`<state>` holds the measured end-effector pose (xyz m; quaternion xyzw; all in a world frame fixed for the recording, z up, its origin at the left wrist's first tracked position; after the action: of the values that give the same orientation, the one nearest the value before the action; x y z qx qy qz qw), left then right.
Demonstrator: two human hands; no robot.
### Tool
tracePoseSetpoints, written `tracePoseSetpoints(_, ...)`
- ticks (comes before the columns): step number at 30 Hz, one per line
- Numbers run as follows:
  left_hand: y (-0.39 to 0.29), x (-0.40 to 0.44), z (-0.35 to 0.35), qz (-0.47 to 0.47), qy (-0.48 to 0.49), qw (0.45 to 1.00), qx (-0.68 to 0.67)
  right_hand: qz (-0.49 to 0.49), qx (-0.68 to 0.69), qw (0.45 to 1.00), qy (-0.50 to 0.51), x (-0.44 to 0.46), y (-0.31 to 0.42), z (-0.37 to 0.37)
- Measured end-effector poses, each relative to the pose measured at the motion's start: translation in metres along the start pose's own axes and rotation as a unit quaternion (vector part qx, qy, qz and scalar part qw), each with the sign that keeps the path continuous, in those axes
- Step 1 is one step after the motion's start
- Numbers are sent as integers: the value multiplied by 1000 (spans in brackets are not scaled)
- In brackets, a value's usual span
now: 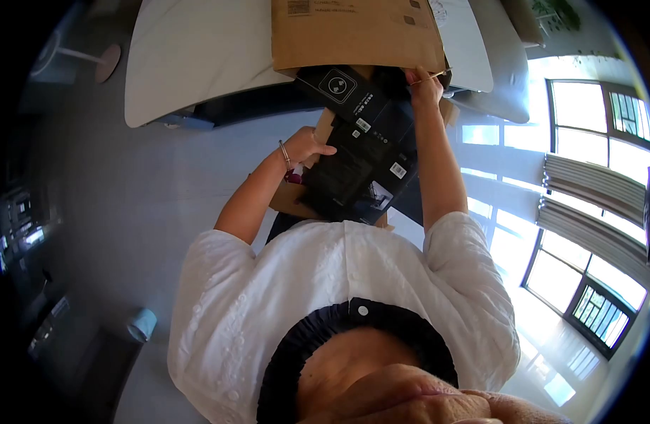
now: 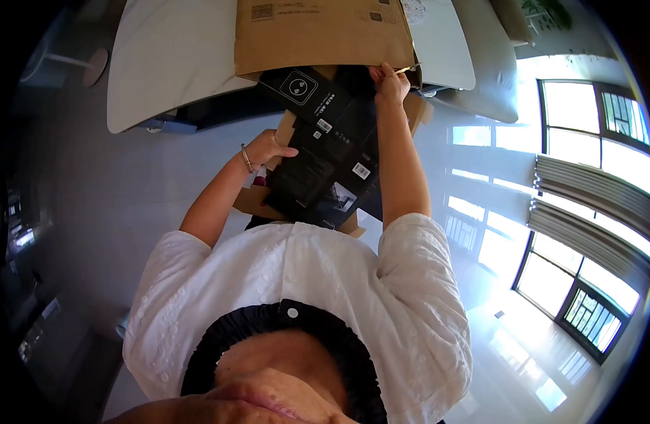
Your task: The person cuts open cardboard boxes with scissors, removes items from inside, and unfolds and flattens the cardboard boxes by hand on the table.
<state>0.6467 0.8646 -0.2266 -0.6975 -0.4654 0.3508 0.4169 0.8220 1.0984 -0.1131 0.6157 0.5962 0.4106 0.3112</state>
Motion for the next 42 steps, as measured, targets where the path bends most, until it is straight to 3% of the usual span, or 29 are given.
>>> tracePoseSetpoints(7,4,2,8,12,-11,1000,-19,-39,-37,999,-1,18,-1,22)
tracePoseSetpoints(9,3,4,9,25,-4,1000,-17,-151,-100,983,26,8,-14,26)
tracePoseSetpoints(12,-3,4,12,33,-7,999,-20,-171,-143,974,45,-10,15,33)
tracePoseSetpoints(16,-11,3,13,35,-34,999,-16,-57,-256,962,69,-11,61,80)
tracePoseSetpoints(23,-14,10,23,23,-37,999,14,-39,-242,966,-86,10,65,213)
tracePoseSetpoints(25,-18,11,22,22,-39,999,29,-36,-429,892,-140,9,78,229)
tracePoseSetpoints(26,-20,9,23,17,-55,998,30,-42,-441,885,-146,14,76,231)
tracePoseSetpoints(30,-24,8,23,27,-67,997,36,-47,-376,916,-129,49,55,228)
tracePoseSetpoints(32,-20,8,30,38,-81,996,26,-47,-254,960,-104,64,38,217)
tracePoseSetpoints(36,-26,12,29,42,-89,994,43,-47,-59,993,-90,78,23,183)
tracePoseSetpoints(37,-27,9,29,47,-93,994,40,-54,-111,980,-153,75,26,189)
tracePoseSetpoints(39,-27,6,29,49,-92,994,43,15,-426,857,-289,71,72,200)
tracePoseSetpoints(40,-25,4,32,49,-104,992,45,15,-421,858,-293,79,74,207)
tracePoseSetpoints(42,-28,3,30,52,-120,990,45,125,-525,782,-312,93,105,209)
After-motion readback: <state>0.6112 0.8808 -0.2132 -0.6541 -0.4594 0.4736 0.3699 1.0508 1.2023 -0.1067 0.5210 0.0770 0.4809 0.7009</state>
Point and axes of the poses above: each hand's wrist, its own x-axis towards the middle knuckle, its own z-axis out of the back of the hand, y = z × x, the point moved 9 cm from there along x, towards the middle knuckle, and after that the axes turned 5 degrees about y, right-handed, at the moved point
